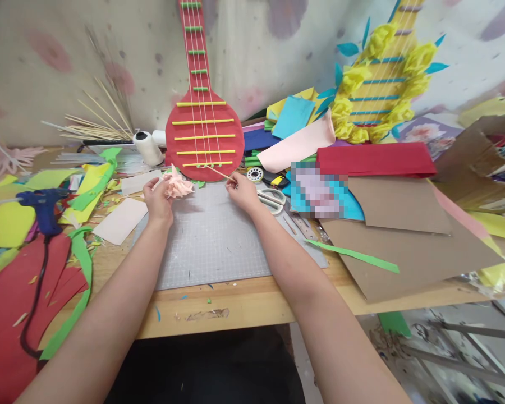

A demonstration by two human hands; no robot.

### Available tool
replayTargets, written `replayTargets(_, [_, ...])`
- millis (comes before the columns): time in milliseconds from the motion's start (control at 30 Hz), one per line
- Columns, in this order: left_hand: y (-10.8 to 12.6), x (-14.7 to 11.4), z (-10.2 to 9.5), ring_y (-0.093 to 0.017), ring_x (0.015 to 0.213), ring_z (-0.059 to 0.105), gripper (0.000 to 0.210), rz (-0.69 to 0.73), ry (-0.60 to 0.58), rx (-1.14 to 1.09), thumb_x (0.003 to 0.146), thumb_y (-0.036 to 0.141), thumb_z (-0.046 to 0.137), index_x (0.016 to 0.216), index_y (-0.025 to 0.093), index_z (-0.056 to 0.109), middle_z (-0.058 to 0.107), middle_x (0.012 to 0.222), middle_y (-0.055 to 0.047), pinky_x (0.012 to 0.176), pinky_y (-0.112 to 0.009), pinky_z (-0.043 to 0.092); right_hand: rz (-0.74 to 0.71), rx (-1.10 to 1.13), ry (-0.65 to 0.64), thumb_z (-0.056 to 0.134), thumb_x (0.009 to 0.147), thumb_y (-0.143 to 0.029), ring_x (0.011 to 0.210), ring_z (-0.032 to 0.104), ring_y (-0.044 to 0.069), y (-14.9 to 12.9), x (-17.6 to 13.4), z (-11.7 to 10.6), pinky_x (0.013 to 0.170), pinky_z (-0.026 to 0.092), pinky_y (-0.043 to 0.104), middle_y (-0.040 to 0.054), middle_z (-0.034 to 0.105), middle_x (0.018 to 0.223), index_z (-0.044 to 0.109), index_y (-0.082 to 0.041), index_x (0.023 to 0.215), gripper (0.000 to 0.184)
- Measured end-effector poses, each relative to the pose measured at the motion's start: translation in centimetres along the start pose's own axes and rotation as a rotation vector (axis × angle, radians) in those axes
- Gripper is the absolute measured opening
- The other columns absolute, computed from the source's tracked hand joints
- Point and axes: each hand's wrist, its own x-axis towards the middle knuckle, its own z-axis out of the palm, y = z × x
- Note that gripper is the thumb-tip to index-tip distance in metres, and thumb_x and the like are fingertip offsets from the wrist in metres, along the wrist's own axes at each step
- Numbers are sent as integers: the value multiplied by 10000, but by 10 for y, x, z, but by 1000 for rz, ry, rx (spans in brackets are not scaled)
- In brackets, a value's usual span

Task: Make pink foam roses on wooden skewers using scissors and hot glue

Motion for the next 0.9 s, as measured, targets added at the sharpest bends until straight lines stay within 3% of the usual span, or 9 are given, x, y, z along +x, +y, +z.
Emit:
replayTargets(167, [-5,-17,8,-129,784,617,465,-73,-199,12,554,84,673,939,248,470,624,981,-31,624,-208,476,-69,103,-126,549,713,-351,645,482,123,-17,-9,8,620,341,242,-18,541,699,552,-188,845,210])
replayTargets(300, [-10,-22,11,-135,779,621,494,-110,-311,29,538,74,689,955,233,478,623,941,-35,660,-230,481,-105,168,-110,554,709,-339,630,483,115,-22,-13,13,633,349,235,-44,499,652,531,-188,917,258])
replayTargets(600, [-15,-22,14,-133,702,624,443,-215,-340,56,574,119,712,944,209,487,629,873,-33,649,-261,500,-157,72,-73,527,714,-295,633,485,117,-28,-16,17,648,352,235,-25,548,667,572,-191,873,196])
replayTargets(800, [-14,-28,18,-153,759,631,253,-340,-409,-68,735,364,630,869,177,524,634,860,-67,712,-306,521,4,77,50,495,716,-284,620,495,128,-25,-15,20,612,351,245,-9,579,679,565,-196,813,148])
replayTargets(900, [-15,-36,20,-160,774,637,195,-443,-410,-90,776,339,588,847,160,559,641,832,-79,747,-315,522,108,117,127,481,730,-313,609,499,136,-19,-12,20,602,358,255,-3,578,671,546,-197,816,159])
